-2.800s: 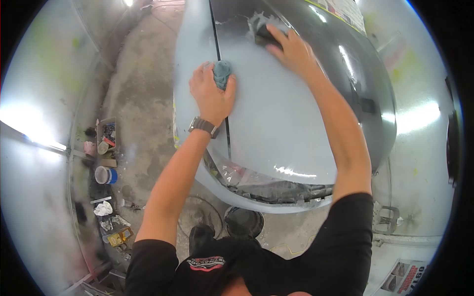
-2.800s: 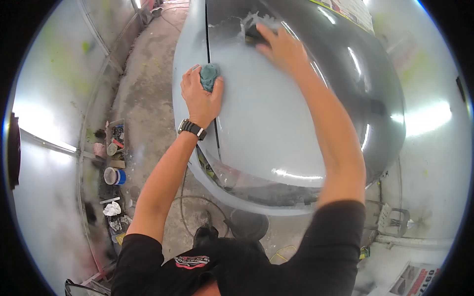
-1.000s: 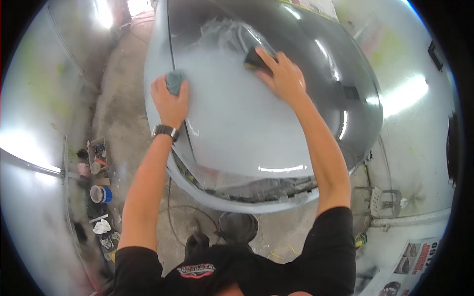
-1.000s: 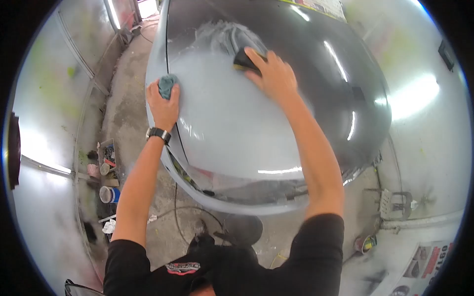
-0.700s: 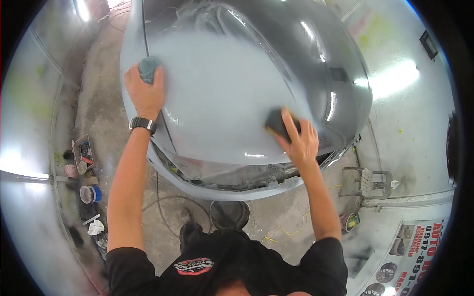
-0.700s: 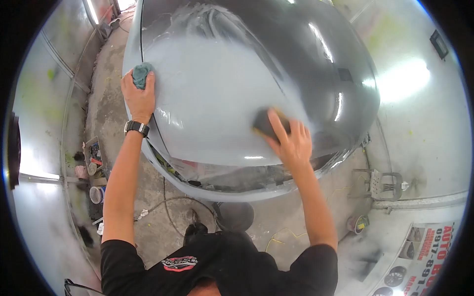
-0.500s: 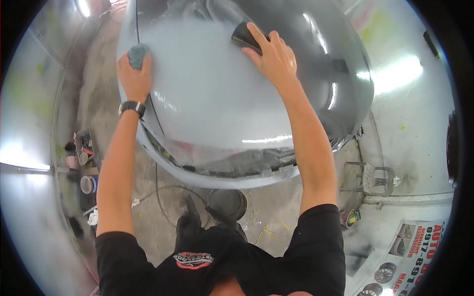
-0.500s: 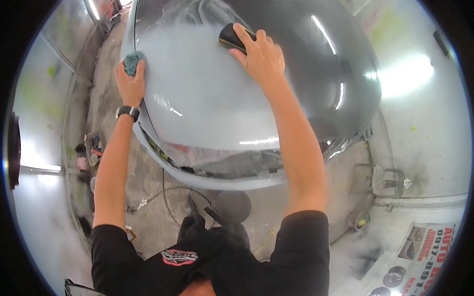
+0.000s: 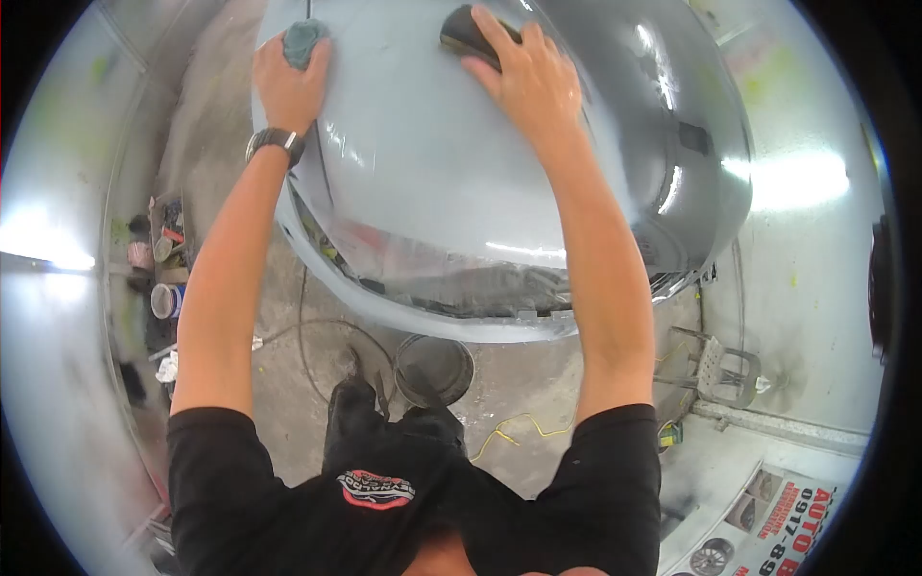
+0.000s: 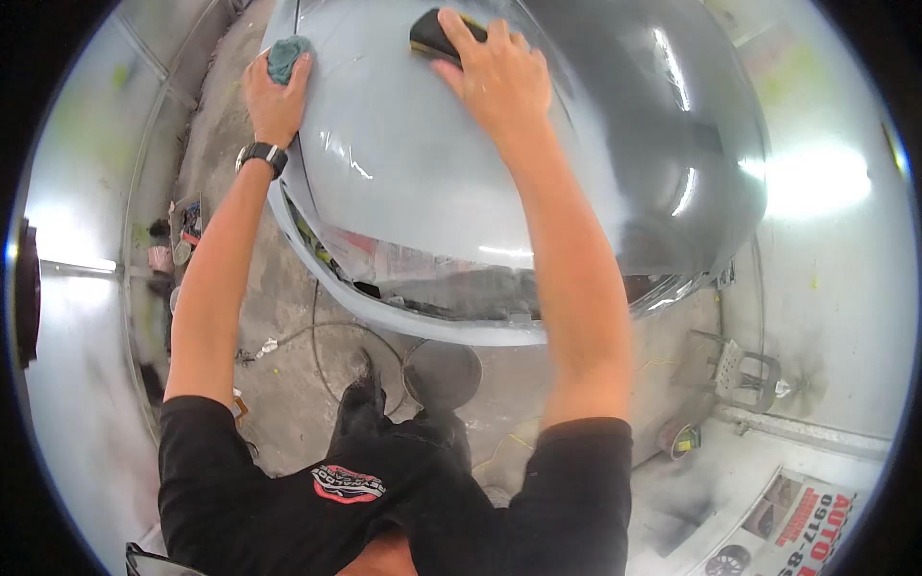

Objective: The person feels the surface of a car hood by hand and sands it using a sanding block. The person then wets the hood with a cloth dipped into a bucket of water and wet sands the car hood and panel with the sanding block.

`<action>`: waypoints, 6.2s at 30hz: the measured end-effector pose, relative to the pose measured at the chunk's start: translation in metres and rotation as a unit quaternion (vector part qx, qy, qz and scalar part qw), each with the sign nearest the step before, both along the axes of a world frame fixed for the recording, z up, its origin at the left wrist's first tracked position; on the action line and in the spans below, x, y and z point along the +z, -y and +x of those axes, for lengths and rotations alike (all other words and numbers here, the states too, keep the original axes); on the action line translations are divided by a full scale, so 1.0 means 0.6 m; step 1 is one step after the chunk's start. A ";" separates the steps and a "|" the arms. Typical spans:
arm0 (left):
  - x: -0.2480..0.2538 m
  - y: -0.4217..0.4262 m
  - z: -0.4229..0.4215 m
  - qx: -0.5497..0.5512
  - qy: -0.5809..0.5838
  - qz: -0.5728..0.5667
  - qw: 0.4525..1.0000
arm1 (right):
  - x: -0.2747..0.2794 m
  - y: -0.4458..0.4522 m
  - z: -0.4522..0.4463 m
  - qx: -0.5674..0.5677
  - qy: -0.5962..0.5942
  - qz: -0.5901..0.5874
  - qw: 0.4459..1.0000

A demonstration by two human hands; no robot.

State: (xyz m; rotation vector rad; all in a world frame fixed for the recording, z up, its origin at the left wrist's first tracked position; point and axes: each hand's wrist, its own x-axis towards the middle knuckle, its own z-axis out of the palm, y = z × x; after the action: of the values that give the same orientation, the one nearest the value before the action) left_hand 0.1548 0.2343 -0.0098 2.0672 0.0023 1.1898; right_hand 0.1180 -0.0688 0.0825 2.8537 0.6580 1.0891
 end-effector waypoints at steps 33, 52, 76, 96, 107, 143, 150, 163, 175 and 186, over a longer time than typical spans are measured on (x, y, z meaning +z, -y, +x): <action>-0.009 0.005 0.004 0.034 0.014 -0.026 0.999 | 0.014 -0.158 0.090 -0.076 0.017 -0.025 0.997; -0.002 0.009 0.000 0.022 0.030 -0.042 0.998 | -0.038 -0.097 -0.078 -0.105 -0.010 -0.024 0.994; -0.018 -0.007 0.030 0.014 0.064 -0.002 0.998 | -0.095 -0.154 -0.154 -0.067 0.063 -0.017 0.996; 0.002 0.002 0.003 0.002 0.001 -0.016 1.000 | 0.037 -0.075 0.067 -0.109 -0.065 0.044 0.991; -0.004 0.004 0.012 -0.005 0.003 -0.012 1.000 | -0.029 0.010 -0.063 -0.015 0.003 -0.036 0.999; 0.012 0.005 -0.007 -0.013 0.003 -0.006 1.000 | 0.022 0.081 0.099 -0.092 -0.012 0.024 0.995; 0.006 0.001 0.006 -0.003 -0.004 0.017 1.000 | -0.102 0.196 -0.239 -0.025 0.021 -0.020 0.999; 0.007 0.001 -0.002 -0.002 0.006 -0.004 1.000 | 0.000 0.145 -0.021 -0.038 -0.027 0.016 0.999; 0.022 0.010 -0.011 0.001 0.007 -0.027 1.000 | 0.047 -0.029 0.134 0.054 -0.018 -0.045 0.997; 0.016 0.012 -0.009 0.002 -0.012 -0.063 0.998 | -0.021 0.017 -0.119 0.042 -0.055 -0.053 0.996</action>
State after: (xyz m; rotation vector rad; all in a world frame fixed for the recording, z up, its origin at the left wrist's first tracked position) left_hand 0.1492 0.2271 -0.0001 1.9730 0.0914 1.1376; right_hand 0.0467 -0.0788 0.0700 2.8344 0.8243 0.8817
